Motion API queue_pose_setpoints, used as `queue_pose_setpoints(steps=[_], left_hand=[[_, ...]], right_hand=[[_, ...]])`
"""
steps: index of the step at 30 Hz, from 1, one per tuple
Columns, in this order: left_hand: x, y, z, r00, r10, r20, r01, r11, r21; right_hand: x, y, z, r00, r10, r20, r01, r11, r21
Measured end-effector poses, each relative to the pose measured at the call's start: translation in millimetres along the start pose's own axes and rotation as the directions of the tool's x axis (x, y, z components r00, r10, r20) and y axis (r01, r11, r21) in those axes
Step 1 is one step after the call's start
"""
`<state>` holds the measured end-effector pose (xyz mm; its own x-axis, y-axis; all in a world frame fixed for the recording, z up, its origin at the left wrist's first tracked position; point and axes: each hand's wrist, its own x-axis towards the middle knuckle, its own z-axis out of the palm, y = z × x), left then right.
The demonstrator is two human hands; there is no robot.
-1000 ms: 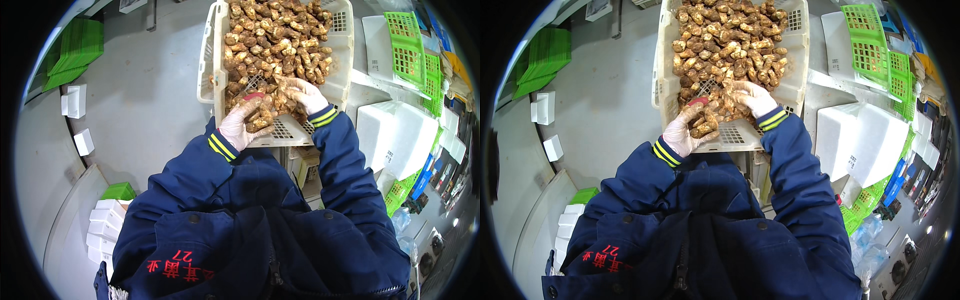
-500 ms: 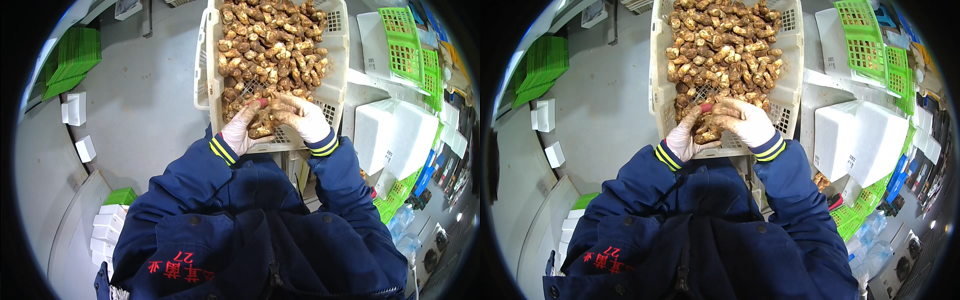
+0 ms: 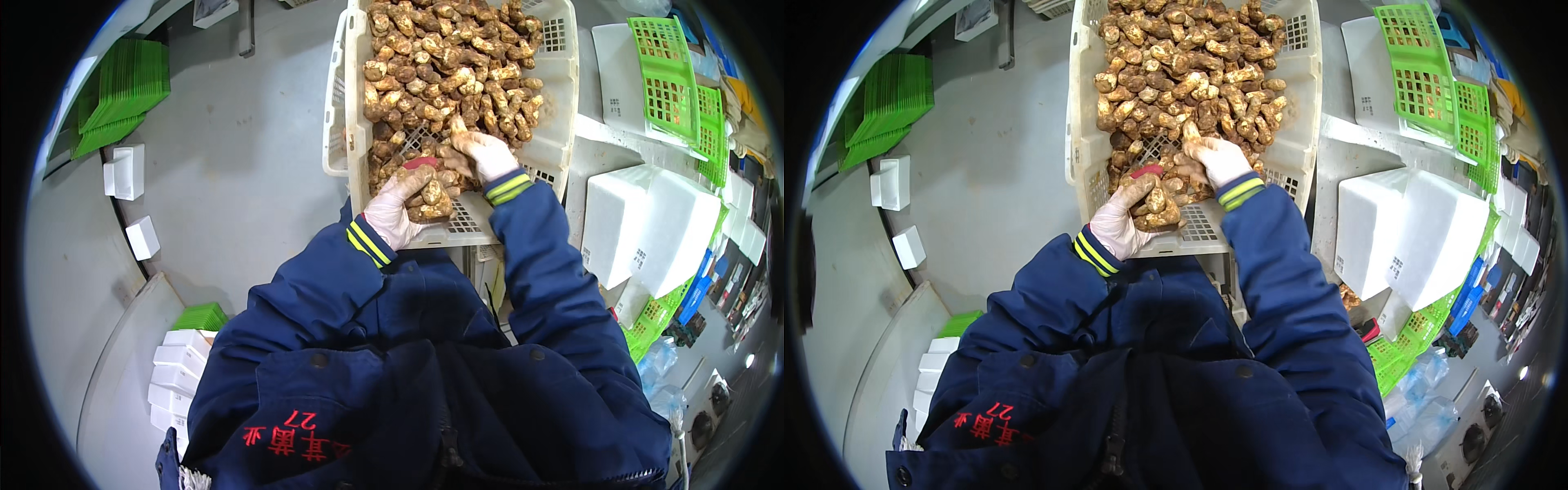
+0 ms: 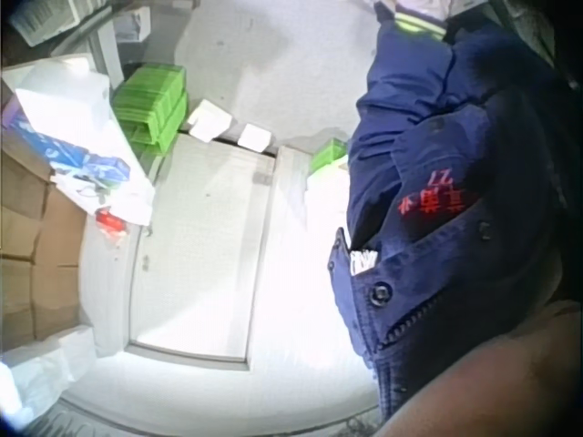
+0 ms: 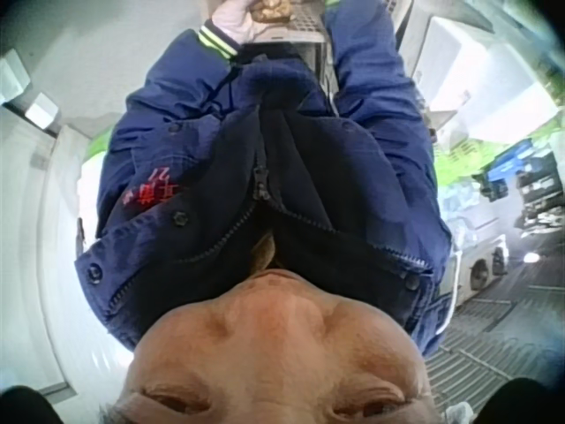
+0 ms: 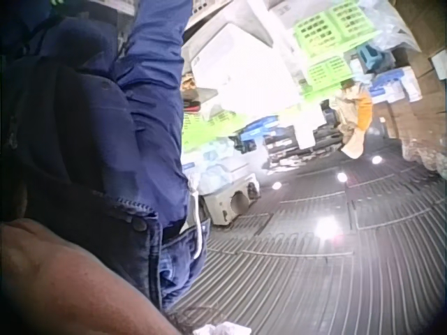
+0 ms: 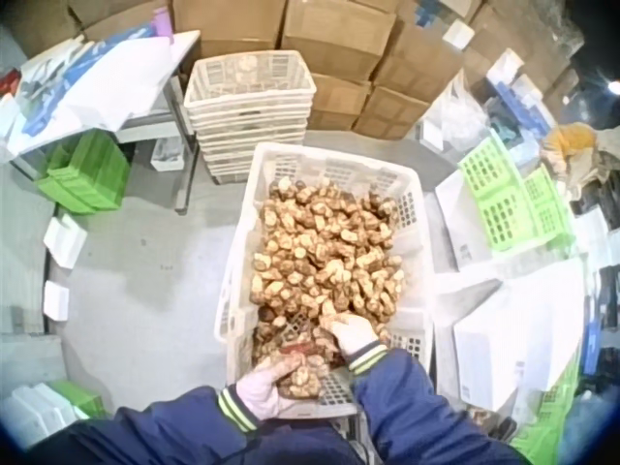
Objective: The person sorts and weights ginger-like tubers by hand, moving them between large white crates and smaller green bins while using a digital scale.
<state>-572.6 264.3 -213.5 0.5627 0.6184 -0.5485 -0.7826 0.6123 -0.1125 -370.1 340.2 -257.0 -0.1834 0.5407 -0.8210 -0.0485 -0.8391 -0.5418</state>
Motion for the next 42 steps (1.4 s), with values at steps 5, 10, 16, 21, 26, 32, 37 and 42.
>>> queue_pose_setpoints(steps=[5, 10, 16, 21, 26, 32, 37, 42], left_hand=[[3.6, -2.3, -3.0, 0.995, -0.001, -0.099, 0.003, 1.0, 0.011], [3.5, -3.5, -3.5, 0.999, 0.011, -0.031, -0.006, 0.986, 0.165], [3.0, -3.0, -5.7, 0.996, -0.063, 0.066, 0.05, 0.981, 0.185], [-7.2, -1.3, 6.1, 0.901, -0.241, 0.362, 0.173, 0.963, 0.209], [-24.3, -12.3, 7.9, 0.892, -0.273, 0.359, 0.21, 0.956, 0.205], [-27.9, -9.7, -5.7, 0.885, -0.268, 0.381, 0.199, 0.957, 0.211], [-33.3, -3.2, -10.3, 0.905, -0.257, 0.339, 0.179, 0.953, 0.242], [-32.7, -4.8, -11.0, 0.904, -0.249, 0.346, 0.19, 0.962, 0.198]], right_hand=[[-53.9, -1.1, -5.7, 0.974, -0.064, 0.217, 0.022, 0.982, 0.19], [-109.5, -11.1, 47.5, 0.731, -0.65, 0.208, 0.476, 0.268, -0.838], [-140.9, -26.0, 50.8, 0.788, -0.508, 0.348, 0.573, 0.397, -0.717], [-113.3, -28.8, 10.1, 0.964, -0.266, 0.019, 0.261, 0.922, -0.285], [-15.6, -4.1, 35.7, 0.908, -0.414, 0.067, 0.222, 0.34, -0.914], [32.9, 11.4, 60.5, 0.945, -0.328, -0.008, 0.072, 0.232, -0.97], [5.6, -4.5, 20.5, 0.947, -0.143, 0.287, 0.278, 0.812, -0.513], [-37.4, -12.8, -14.5, 0.851, -0.13, 0.509, -0.038, 0.951, 0.307]])
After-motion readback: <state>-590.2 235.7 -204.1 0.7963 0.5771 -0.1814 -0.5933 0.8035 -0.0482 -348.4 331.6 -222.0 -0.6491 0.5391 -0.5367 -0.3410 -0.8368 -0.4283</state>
